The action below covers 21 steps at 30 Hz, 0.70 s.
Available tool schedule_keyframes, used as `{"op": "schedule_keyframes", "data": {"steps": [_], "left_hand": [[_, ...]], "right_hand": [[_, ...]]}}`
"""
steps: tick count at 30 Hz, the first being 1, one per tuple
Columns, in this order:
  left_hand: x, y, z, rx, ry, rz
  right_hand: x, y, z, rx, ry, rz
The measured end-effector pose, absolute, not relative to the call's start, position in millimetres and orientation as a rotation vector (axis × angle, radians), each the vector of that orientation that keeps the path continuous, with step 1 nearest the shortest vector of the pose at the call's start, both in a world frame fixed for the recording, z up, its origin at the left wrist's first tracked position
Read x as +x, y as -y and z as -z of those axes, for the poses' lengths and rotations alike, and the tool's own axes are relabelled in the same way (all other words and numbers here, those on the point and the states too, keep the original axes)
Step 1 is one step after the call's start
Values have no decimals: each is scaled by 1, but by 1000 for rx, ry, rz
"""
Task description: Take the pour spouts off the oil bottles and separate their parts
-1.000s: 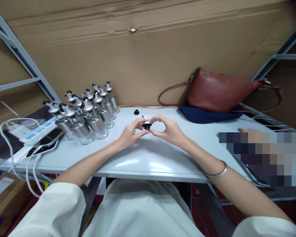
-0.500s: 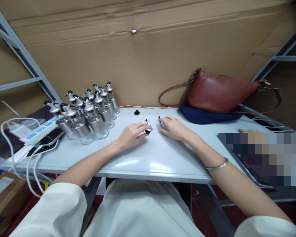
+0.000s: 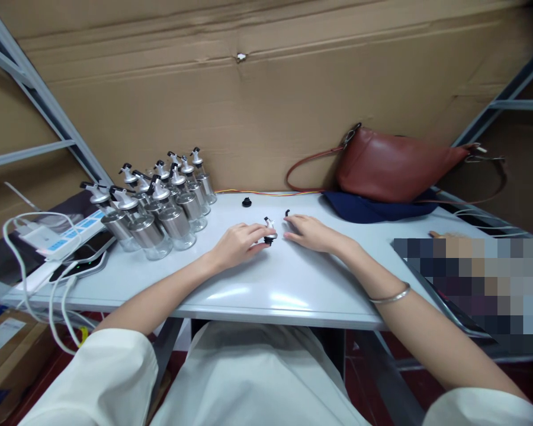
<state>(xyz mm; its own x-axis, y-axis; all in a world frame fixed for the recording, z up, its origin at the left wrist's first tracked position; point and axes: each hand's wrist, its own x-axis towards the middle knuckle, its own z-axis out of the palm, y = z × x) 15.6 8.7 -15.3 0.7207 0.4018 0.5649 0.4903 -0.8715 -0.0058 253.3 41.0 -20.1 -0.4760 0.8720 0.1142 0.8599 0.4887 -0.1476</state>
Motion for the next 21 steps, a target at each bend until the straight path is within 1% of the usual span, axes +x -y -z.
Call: {"op": "schedule_keyframes", "data": {"steps": [5, 9, 11, 17, 21], "left_hand": [[16, -7, 15, -2804, 757, 859], [16, -8, 15, -2814, 753, 846], [16, -8, 16, -2812, 747, 848], [16, -8, 16, -2810, 710, 821], [17, -8, 15, -2805, 687, 805]], "right_hand": [[251, -36, 11, -1445, 2500, -21], [251, -36, 18, -1447, 2557, 89], [253, -37, 22, -1435, 2589, 74], [251, -37, 14, -1260, 2590, -144], [246, -31, 7, -1396, 2524, -16]]}}
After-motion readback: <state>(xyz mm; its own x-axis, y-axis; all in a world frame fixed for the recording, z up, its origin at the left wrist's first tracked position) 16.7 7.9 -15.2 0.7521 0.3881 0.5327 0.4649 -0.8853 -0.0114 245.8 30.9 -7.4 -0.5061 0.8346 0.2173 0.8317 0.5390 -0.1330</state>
